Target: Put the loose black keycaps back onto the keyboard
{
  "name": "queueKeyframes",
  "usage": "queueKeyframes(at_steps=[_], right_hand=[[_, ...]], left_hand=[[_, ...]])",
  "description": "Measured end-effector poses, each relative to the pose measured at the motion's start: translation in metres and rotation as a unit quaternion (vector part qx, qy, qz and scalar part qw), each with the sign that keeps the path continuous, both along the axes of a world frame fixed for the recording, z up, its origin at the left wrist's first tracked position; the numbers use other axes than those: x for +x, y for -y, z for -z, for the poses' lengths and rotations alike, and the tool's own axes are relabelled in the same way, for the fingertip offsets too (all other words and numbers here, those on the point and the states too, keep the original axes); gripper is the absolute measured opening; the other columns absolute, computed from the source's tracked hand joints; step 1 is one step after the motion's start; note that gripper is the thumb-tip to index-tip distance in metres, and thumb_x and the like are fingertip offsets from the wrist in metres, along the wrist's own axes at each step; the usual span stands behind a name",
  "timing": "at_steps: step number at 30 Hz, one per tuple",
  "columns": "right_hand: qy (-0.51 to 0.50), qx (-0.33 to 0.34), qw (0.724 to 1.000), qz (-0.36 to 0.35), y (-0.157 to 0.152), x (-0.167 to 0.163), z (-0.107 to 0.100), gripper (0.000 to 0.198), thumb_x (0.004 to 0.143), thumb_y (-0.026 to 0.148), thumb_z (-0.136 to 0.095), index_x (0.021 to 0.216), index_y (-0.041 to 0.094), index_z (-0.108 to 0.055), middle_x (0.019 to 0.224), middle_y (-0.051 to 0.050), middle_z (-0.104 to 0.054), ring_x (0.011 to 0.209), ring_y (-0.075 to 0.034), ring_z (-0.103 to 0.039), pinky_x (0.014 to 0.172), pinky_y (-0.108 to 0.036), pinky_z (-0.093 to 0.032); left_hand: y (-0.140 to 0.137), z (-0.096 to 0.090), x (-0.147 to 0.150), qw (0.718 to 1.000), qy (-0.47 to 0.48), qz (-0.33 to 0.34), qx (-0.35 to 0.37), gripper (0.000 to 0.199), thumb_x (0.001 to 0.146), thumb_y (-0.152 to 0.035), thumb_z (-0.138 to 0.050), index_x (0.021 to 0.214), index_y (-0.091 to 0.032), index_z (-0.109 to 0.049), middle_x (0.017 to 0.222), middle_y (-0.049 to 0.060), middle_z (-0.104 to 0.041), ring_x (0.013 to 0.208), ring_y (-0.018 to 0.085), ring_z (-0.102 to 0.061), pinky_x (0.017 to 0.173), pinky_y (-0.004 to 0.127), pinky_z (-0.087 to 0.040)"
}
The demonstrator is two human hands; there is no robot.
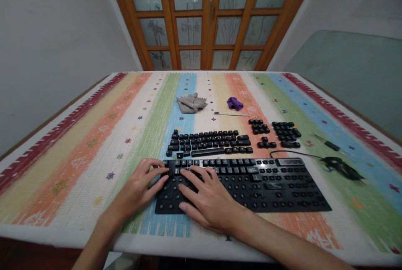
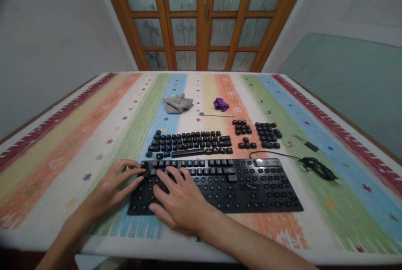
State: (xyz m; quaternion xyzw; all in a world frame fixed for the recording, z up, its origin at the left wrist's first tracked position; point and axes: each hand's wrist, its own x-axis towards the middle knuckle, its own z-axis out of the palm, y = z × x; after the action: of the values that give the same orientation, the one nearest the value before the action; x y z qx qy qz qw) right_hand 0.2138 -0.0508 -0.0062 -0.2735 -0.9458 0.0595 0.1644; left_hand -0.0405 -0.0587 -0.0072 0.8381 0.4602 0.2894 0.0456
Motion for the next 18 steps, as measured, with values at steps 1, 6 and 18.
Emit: queueKeyframes(at_steps=[1, 6, 18], right_hand=[[-0.001, 0.0, 1.0, 0.0, 0.0, 0.0, 0.0, 0.039, 0.103, 0.048, -0.038, 0.121, 0.021, -0.06, 0.146, -0.009, -0.051, 0.13, -0.03, -0.04, 0.105, -0.047, -0.031], [-0.007, -0.007, 1.0, 0.002, -0.002, 0.0, 0.002, 0.038, 0.103, 0.047, -0.037, 0.121, 0.022, -0.059, 0.146, -0.007, -0.051, 0.131, -0.029, -0.041, 0.104, -0.047, -0.031], [-0.014, -0.019, 1.0, 0.007, -0.002, 0.001, 0.004, 0.039, 0.103, 0.048, -0.037, 0.123, 0.023, -0.06, 0.147, -0.006, -0.052, 0.131, -0.03, -0.041, 0.103, -0.049, -0.033]], left_hand=[[0.0, 0.0, 0.0, 1.0, -0.004, -0.001, 0.0, 0.019, 0.099, -0.025, -0.052, 0.115, -0.022, -0.062, 0.109, 0.005, -0.058, 0.103, 0.019, -0.057, 0.091, 0.037, -0.053], [-0.005, -0.002, 0.0, 1.0, -0.017, 0.009, 0.002, 0.018, 0.099, -0.024, -0.051, 0.114, -0.022, -0.061, 0.108, 0.005, -0.058, 0.102, 0.019, -0.058, 0.091, 0.038, -0.054], [-0.012, -0.01, -0.002, 0.999, -0.013, 0.021, -0.021, 0.018, 0.097, -0.023, -0.052, 0.112, -0.021, -0.063, 0.111, 0.008, -0.057, 0.103, 0.021, -0.059, 0.086, 0.038, -0.058]])
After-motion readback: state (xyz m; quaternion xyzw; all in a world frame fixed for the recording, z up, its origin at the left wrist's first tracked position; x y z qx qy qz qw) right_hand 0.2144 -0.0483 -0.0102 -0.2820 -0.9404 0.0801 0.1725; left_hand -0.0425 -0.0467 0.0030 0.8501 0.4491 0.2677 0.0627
